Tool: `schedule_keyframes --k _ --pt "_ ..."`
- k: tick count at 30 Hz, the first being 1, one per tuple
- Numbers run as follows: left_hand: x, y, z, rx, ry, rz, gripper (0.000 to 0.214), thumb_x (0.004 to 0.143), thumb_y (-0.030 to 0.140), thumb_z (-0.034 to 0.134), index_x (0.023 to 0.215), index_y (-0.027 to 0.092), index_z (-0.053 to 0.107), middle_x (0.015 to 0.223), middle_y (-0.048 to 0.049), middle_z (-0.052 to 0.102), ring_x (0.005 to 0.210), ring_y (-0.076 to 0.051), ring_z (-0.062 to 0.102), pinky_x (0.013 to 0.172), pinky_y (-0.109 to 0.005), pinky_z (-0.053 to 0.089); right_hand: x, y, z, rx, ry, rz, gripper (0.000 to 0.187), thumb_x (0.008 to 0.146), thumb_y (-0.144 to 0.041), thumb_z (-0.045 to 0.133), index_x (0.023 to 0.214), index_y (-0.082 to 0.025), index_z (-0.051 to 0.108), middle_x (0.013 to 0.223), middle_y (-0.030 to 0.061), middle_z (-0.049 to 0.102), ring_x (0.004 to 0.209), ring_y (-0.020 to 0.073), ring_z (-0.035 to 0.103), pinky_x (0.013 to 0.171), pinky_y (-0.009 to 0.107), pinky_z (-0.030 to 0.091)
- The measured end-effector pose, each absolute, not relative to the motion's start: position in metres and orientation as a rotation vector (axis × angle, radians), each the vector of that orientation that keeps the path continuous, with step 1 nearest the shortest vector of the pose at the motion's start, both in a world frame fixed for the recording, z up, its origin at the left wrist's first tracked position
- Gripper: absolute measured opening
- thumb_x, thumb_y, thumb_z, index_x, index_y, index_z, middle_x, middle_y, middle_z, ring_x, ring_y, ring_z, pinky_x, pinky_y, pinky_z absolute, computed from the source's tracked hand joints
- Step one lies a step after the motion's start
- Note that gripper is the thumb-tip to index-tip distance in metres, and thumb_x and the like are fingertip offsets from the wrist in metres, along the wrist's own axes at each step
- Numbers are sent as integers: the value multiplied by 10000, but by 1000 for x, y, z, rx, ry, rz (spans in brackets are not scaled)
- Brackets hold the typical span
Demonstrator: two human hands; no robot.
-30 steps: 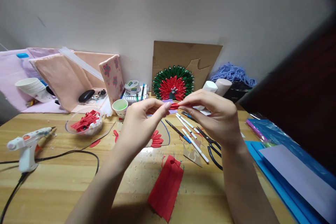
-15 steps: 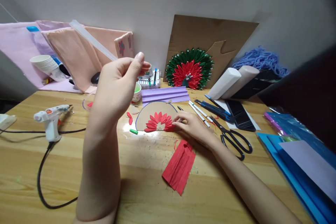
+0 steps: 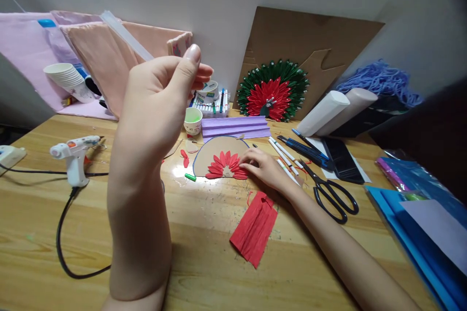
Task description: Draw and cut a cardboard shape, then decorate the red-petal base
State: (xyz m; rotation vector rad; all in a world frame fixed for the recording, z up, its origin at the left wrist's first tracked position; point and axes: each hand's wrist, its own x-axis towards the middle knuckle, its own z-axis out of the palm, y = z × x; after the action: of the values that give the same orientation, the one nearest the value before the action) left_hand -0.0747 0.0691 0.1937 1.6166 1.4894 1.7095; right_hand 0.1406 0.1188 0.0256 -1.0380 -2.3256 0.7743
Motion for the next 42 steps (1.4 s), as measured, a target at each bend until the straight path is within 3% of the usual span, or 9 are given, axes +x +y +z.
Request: schedule_keyframes --k 7,16,24,28,36,42 --pt "-74 67 195 1668 1506 1682 357 888 396 520 882 88 699 814 -8 712 798 -172 669 743 -299 541 141 121 19 -1023 -2336 742 97 847 -187 581 780 -174 650 851 56 626 827 170 561 768 313 435" --pt "-78 70 192 1664 1533 1702 290 893 371 493 811 193 707 802 13 704 800 -188 683 725 -371 569 140 138 28 -914 -2421 770 86 847 -202 584 859 -204 668 890 53 635 877 189 575 799 332 446" --pt "-78 70 193 1610 1578 1689 266 877 400 517 768 257 712 803 14 715 800 -194 683 668 -309 564 130 146 21 -782 -2607 657 93 843 -159 573 828 -202 654 874 53 624 877 189 554 796 327 444" --pt "-80 71 193 1613 1551 1703 233 870 373 537 757 274 715 791 26 712 798 -183 683 724 -298 568 130 147 22 -770 -2598 623 81 838 -162 570 815 -191 642 876 59 629 855 187 556 774 313 445" --pt "-82 70 193 1613 1505 1721 217 865 356 545 762 276 718 806 8 709 804 -191 684 779 -342 568 175 160 46 -1418 -2318 120 49 782 -181 590 771 -179 637 863 94 656 873 274 580 780 392 425" --pt "-78 71 193 1630 1562 1681 231 876 359 521 778 274 713 816 24 711 812 -178 682 725 -297 569 160 141 48 -1027 -2481 647 94 833 -218 575 874 -207 659 881 44 654 835 189 597 765 313 454"
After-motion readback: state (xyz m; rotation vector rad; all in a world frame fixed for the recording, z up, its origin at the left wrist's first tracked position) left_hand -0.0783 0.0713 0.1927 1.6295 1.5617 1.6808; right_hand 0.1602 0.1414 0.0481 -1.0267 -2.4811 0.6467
